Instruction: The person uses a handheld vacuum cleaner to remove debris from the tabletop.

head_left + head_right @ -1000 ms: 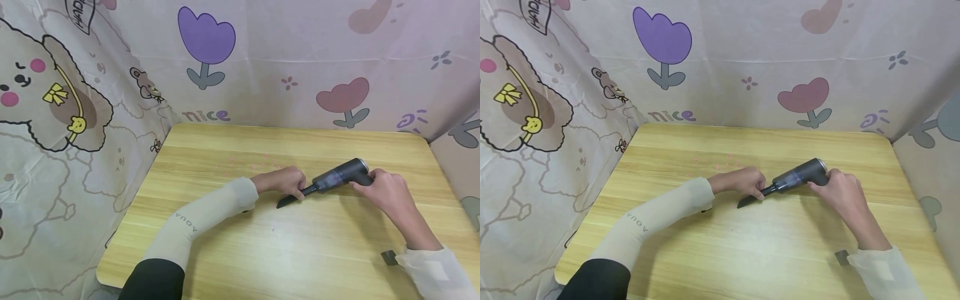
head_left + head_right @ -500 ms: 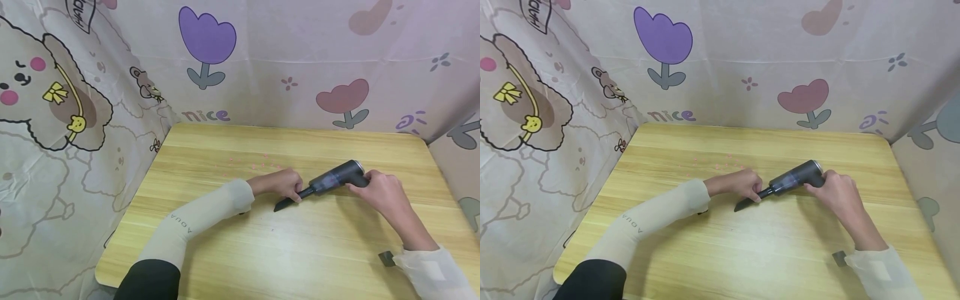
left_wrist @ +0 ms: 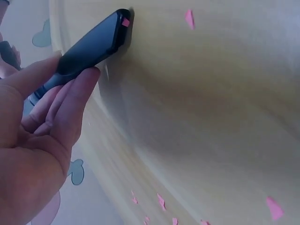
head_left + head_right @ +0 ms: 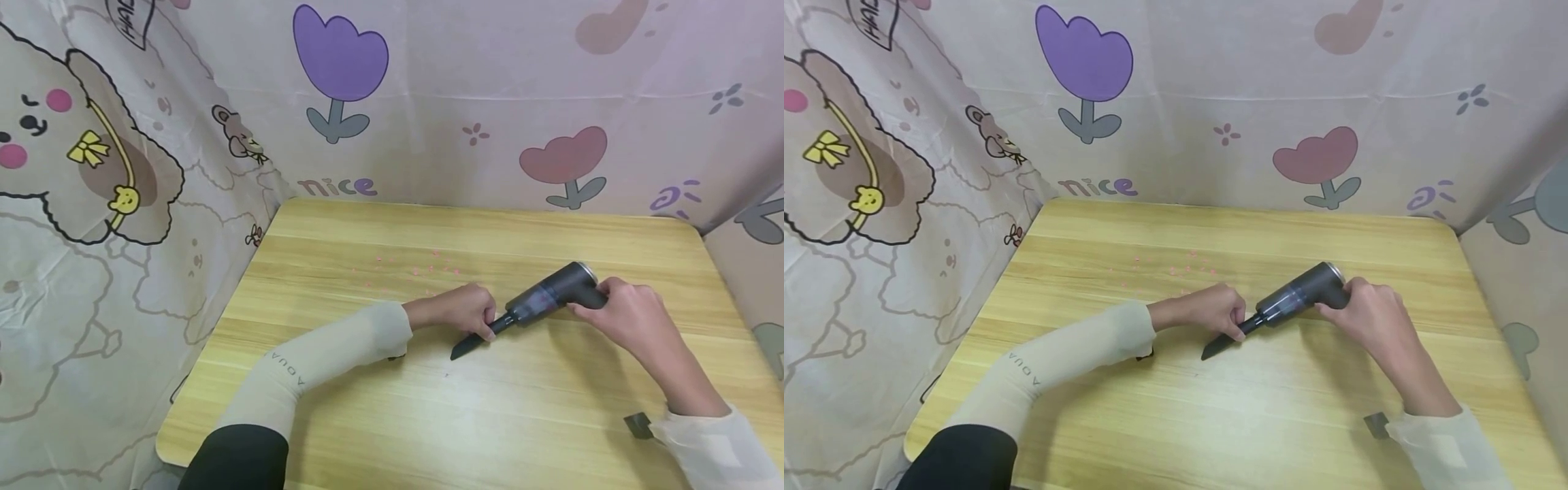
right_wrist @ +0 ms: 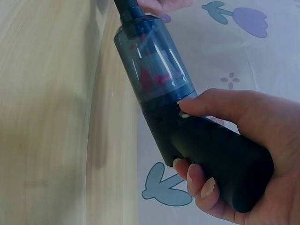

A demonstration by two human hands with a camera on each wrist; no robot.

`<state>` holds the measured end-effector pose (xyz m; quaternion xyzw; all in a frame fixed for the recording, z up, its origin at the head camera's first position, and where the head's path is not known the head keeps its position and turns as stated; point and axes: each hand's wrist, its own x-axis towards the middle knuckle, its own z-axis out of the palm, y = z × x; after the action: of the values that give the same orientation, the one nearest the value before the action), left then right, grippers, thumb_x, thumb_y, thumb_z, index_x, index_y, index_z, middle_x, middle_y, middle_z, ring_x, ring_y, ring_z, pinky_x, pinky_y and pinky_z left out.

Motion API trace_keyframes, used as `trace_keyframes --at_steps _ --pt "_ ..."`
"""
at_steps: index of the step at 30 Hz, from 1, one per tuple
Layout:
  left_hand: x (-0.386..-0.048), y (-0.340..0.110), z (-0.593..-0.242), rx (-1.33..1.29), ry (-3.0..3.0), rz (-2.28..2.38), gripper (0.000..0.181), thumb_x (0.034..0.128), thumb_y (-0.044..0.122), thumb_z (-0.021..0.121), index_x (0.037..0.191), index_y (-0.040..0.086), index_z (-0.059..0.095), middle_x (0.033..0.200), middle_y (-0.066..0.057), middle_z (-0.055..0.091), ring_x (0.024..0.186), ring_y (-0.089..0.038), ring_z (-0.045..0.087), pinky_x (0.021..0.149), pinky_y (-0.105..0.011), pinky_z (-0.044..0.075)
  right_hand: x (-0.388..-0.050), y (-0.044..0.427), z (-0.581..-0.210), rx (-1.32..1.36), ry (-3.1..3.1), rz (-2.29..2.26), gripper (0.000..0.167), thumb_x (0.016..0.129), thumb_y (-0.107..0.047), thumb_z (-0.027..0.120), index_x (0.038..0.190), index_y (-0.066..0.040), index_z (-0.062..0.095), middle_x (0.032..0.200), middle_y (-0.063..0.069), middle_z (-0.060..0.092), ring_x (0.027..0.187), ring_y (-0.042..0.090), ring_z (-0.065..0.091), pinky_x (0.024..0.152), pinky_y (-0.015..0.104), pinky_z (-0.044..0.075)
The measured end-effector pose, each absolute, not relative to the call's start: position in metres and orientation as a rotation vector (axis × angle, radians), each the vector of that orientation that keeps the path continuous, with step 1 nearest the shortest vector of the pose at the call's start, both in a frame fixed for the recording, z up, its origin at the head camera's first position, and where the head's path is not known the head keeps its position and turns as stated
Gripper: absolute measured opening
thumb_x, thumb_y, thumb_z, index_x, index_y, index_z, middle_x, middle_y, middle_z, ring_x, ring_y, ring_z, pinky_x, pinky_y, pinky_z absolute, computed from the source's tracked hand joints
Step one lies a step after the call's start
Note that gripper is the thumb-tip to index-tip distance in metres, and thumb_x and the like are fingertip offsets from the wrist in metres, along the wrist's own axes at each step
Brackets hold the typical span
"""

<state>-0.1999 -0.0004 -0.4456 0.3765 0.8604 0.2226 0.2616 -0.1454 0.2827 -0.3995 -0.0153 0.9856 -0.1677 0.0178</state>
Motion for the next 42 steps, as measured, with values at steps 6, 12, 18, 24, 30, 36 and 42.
trace_keyframes --at_steps 6,12,18,24,30,36,42 --pt "-0.189 -0.003 -0.448 0.997 2.317 0.639 0.018 0.0871 0.021 0.084 0.082 0.008 0.073 0.071 0.004 0.07 0.05 -0.005 0.06 0.049 -0.013 0.047 -0.144 0.284 -0.401 -0.129 3.056 -0.494 0.068 0.084 -0.048 0.08 0.107 0.015 0.064 0.077 0.02 0.067 0.069 0.032 0.054 0.056 0.029 0.034" --pt "-0.178 -0.006 -0.449 0.937 2.27 0.687 0.019 0.087 0.02 0.084 0.082 0.007 0.071 0.072 0.004 0.07 0.057 -0.013 0.072 0.052 -0.015 0.053 -0.141 0.283 -0.405 -0.183 3.054 -0.491 0.069 0.083 -0.049 0.081 0.105 0.014 0.065 0.076 0.018 0.067 0.068 0.031 0.054 0.055 0.029 0.034" --pt "-0.175 -0.01 -0.449 0.905 2.243 0.741 0.018 0.0876 0.017 0.083 0.083 0.005 0.07 0.075 0.001 0.071 0.06 -0.017 0.074 0.054 -0.02 0.057 -0.14 0.279 -0.405 -0.181 3.06 -0.51 0.068 0.082 -0.048 0.082 0.104 0.015 0.065 0.074 0.018 0.065 0.067 0.03 0.053 0.055 0.029 0.034" --pt "-0.177 -0.015 -0.45 0.957 2.263 0.721 0.017 0.0876 0.018 0.083 0.083 0.007 0.071 0.072 0.003 0.07 0.057 -0.016 0.072 0.051 -0.017 0.054 -0.139 0.275 -0.408 -0.18 3.074 -0.538 0.066 0.082 -0.045 0.081 0.104 0.015 0.064 0.073 0.018 0.066 0.065 0.03 0.053 0.054 0.029 0.034" --pt "-0.179 -0.019 -0.448 1.003 2.289 0.687 0.017 0.0876 0.019 0.083 0.082 0.007 0.072 0.07 0.003 0.069 0.049 -0.009 0.063 0.047 -0.014 0.047 -0.135 0.271 -0.409 -0.168 3.086 -0.555 0.064 0.083 -0.044 0.081 0.103 0.015 0.064 0.073 0.02 0.065 0.064 0.03 0.053 0.053 0.03 0.035" --pt "-0.18 -0.022 -0.445 1.054 2.332 0.603 0.018 0.0874 0.023 0.084 0.083 0.009 0.073 0.071 0.006 0.068 0.051 -0.002 0.055 0.053 -0.012 0.044 -0.132 0.268 -0.412 -0.141 3.088 -0.554 0.065 0.083 -0.045 0.081 0.103 0.015 0.064 0.074 0.021 0.066 0.064 0.031 0.053 0.053 0.029 0.035" --pt "-0.184 -0.027 -0.445 1.093 2.355 0.582 0.018 0.0867 0.025 0.084 0.084 0.01 0.073 0.073 0.007 0.067 0.056 -0.001 0.053 0.057 -0.012 0.044 -0.132 0.263 -0.413 -0.128 3.096 -0.569 0.064 0.083 -0.043 0.081 0.103 0.015 0.064 0.073 0.021 0.065 0.064 0.031 0.053 0.053 0.029 0.034"
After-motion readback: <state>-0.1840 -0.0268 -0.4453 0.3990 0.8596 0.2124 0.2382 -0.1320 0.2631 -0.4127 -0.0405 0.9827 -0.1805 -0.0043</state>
